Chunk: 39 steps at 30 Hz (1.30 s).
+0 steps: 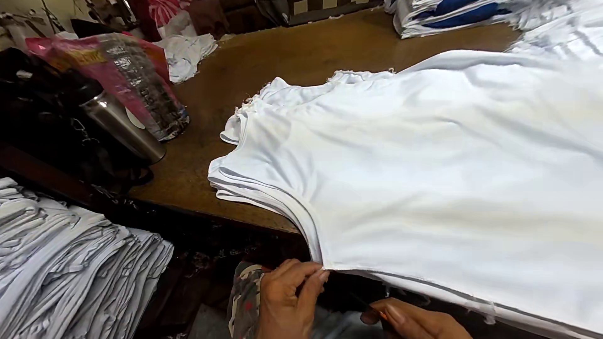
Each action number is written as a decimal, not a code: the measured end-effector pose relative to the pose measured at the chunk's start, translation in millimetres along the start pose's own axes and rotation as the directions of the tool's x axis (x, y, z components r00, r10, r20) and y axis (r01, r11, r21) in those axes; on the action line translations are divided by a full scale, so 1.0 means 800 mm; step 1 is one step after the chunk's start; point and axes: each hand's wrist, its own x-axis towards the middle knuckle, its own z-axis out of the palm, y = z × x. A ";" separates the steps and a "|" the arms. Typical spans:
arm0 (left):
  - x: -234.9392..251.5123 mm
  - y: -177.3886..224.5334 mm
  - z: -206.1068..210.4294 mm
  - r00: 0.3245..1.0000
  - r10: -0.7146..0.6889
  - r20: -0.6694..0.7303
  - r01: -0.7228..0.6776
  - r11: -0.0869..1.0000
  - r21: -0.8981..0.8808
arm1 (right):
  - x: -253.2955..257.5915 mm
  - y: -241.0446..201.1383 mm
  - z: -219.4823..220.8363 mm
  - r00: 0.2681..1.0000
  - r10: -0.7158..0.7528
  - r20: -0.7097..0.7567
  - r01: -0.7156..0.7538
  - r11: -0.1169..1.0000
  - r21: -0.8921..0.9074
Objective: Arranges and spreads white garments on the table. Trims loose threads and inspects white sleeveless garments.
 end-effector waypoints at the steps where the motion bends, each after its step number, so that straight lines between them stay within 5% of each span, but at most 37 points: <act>1: -0.003 0.002 -0.001 0.999 -0.043 -0.001 0.043 0.998 -0.054 | 0.003 -0.002 0.002 1.000 0.007 -0.007 -0.007 1.000 -0.009; 6: -0.013 0.006 -0.006 0.991 -0.130 0.019 0.131 0.985 -0.112 | 0.018 -0.010 0.009 0.999 0.035 -0.034 -0.038 0.995 -0.088; 30: -0.024 0.001 0.005 0.999 -0.042 -0.028 0.038 0.989 -0.142 | 0.037 -0.010 0.044 0.990 0.000 -0.138 -0.014 0.995 -0.101; 39: -0.021 -0.002 0.006 1.000 -0.024 -0.008 0.023 0.993 -0.120 | 0.038 -0.007 0.047 0.978 -0.046 -0.204 -0.017 0.955 -0.295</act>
